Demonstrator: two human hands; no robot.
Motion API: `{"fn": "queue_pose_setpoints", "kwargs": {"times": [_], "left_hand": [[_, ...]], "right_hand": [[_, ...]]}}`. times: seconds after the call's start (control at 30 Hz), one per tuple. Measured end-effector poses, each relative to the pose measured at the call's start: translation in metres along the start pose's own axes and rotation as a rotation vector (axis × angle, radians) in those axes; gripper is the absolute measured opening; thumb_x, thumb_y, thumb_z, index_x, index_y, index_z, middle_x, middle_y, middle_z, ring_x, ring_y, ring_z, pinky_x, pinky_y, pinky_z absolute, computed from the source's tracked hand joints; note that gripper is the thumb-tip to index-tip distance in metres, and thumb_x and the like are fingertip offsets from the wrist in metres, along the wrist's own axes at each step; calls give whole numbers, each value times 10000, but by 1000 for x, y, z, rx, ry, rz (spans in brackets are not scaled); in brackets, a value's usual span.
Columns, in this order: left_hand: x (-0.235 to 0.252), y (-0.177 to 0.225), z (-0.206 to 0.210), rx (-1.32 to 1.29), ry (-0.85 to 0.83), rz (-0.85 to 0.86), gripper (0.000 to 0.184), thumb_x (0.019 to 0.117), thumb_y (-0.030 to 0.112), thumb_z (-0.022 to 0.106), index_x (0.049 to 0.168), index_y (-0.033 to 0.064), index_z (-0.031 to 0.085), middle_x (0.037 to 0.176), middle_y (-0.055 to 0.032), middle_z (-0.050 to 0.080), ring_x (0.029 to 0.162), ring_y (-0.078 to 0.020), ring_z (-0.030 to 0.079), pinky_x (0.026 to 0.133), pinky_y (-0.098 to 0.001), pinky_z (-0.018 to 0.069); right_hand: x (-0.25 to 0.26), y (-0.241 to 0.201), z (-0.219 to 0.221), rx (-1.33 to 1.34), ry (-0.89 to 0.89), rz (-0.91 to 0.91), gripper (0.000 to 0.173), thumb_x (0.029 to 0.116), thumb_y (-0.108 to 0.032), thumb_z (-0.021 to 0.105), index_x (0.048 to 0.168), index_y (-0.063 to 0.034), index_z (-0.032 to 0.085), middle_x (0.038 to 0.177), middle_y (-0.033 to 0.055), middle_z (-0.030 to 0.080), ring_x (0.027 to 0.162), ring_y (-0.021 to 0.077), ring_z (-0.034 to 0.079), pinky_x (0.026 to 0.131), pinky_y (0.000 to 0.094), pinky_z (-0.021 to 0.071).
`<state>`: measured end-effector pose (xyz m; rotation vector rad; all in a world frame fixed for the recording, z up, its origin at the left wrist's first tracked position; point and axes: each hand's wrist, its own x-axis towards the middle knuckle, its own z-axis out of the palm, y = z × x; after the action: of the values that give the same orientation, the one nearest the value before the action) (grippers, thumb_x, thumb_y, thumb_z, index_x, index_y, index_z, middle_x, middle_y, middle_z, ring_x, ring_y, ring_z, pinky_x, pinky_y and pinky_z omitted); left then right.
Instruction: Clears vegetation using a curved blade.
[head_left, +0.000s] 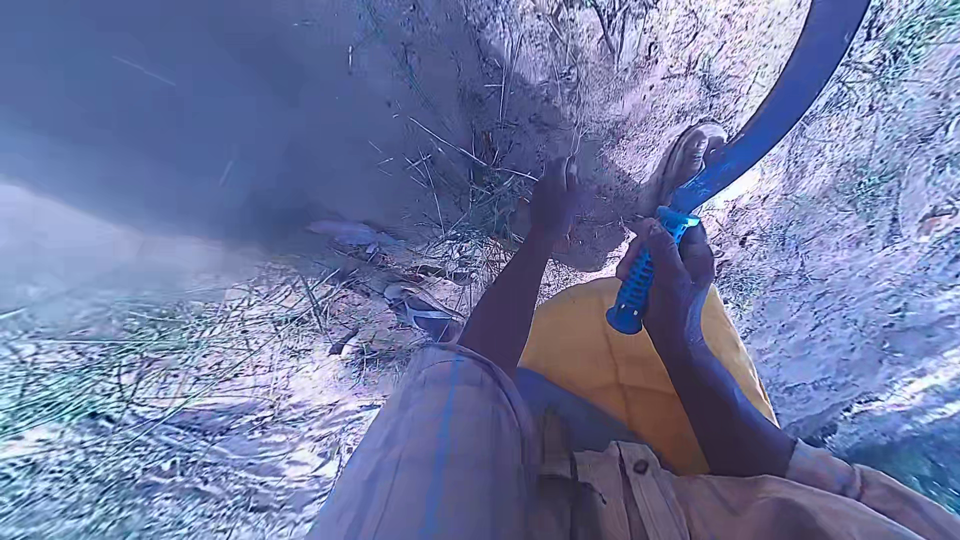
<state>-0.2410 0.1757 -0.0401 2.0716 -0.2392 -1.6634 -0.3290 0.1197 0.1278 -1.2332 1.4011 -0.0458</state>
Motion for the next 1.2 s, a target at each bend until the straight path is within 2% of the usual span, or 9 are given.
{"fn": "queue_pose_setpoints", "kwargs": {"times": [0.13,0.27,0.37,0.43,0.63,0.77,0.9,1.07,1.2], "left_hand": [[-39,-63,3,351,-144,-216,493,1025,208,567,1441,-48,500,1470,-316,491,1399,-479,452,1084,-708,372],[-42,-42,-13,322,171,244,427,1034,240,587,1358,-38,610,1406,-278,584,1351,-469,513,1092,-638,385],[6,-40,-29,319,307,297,840,898,276,763,1602,68,354,1672,-234,278,1571,-466,142,1204,-721,103],[27,-56,-44,400,219,85,1010,850,185,787,1664,131,191,1707,-243,147,1576,-494,22,1188,-761,84],[-21,-131,-61,412,-56,-287,658,1010,225,607,1562,-12,336,1440,-358,511,1310,-558,521,1025,-731,419],[-62,-159,-37,445,-233,-405,530,1064,213,539,1489,-67,395,1324,-363,594,1229,-549,591,988,-718,451],[-99,-195,6,400,-264,-453,443,1064,202,532,1422,-53,474,1262,-336,641,1200,-522,622,986,-691,471],[-157,-235,56,301,-362,-508,434,1065,197,512,1429,-39,490,1369,-305,590,1290,-486,569,1055,-680,419],[-171,-231,43,158,-297,-476,803,1020,445,622,1624,51,270,1653,-262,281,1529,-492,238,1152,-773,173]], "right_hand": [[-3,14,0,-130,-42,-14,181,1012,-236,542,1113,-86,527,676,-81,603,532,48,607,517,231,557],[-11,30,3,-329,-83,-58,279,1007,-233,573,1192,-27,545,717,-82,604,566,17,615,547,214,563],[-12,38,4,-468,-133,-174,275,995,-255,606,1131,-18,574,778,-33,620,602,38,618,560,237,561],[-11,36,1,-590,-178,-225,317,973,-257,627,1134,14,588,786,40,633,602,97,623,559,290,553],[-11,15,-9,-912,-305,-472,311,953,-220,689,1078,58,624,769,160,634,609,240,604,544,396,493],[0,-8,27,-862,-313,-651,310,956,-191,673,1109,73,616,797,165,675,635,225,651,572,370,528],[7,13,53,-1024,-331,-427,380,980,-202,638,1208,93,566,842,197,683,727,321,688,653,473,548],[-17,41,-34,-1699,-613,534,415,1076,-250,481,1387,26,470,1184,288,641,1159,453,628,936,593,475],[-42,-12,-71,-1649,-568,366,405,1052,-233,530,1320,71,536,1009,312,665,982,490,659,822,626,480]]}}
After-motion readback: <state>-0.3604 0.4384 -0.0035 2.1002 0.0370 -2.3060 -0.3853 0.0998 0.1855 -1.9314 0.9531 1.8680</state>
